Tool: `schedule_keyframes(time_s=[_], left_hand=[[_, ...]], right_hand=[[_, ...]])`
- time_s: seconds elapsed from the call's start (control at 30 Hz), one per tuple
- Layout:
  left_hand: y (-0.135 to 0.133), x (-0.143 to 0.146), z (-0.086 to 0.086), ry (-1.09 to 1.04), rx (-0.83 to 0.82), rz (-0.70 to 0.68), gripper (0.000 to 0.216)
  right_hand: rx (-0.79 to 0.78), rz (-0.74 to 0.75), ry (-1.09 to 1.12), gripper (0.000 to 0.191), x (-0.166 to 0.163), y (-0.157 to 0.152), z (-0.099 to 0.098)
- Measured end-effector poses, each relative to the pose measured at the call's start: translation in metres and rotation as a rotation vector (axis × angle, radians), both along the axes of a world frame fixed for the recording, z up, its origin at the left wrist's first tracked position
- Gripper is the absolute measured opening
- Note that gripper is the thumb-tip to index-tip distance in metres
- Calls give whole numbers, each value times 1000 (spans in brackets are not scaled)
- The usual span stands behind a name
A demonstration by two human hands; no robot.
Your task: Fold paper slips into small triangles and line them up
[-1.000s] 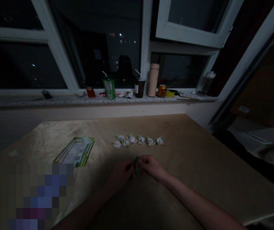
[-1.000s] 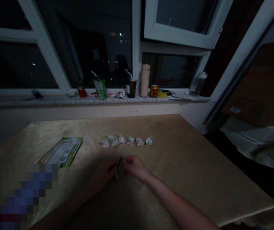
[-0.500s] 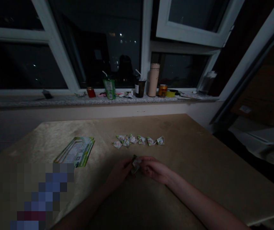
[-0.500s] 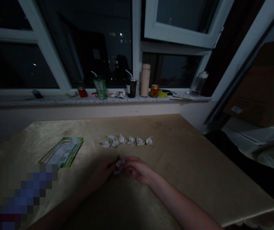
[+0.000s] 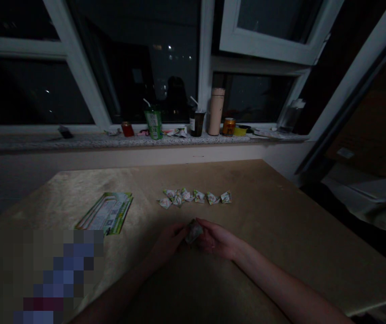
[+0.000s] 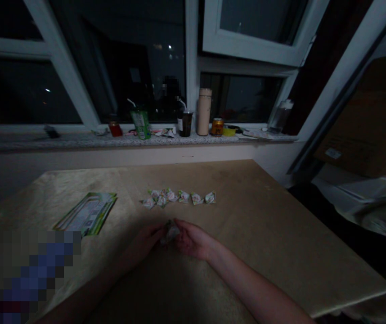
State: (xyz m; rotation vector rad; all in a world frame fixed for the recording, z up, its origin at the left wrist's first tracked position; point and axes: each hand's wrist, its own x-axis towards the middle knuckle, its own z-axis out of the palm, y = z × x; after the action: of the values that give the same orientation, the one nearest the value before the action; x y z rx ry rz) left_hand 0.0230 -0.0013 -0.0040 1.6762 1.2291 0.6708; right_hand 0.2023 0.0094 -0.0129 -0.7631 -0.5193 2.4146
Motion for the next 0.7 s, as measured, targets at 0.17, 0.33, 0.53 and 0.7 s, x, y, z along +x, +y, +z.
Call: schedule_keyframes(time_s=[0.17, 0.33, 0.53, 0.7], left_hand=[[-2, 1, 1, -6, 0, 3, 39], [-1, 0, 2, -36, -9, -19, 30], [-1, -1, 3, -18, -33, -21, 34], [-1, -3, 2, -21, -48, 7, 34]], right_hand=[[33, -36, -35, 23, -1, -1, -3], [48, -113, -56, 14, -4, -1, -8], [113, -127, -100, 18, -5, -2, -9], [221, -191, -137, 27, -4, -3, -7]])
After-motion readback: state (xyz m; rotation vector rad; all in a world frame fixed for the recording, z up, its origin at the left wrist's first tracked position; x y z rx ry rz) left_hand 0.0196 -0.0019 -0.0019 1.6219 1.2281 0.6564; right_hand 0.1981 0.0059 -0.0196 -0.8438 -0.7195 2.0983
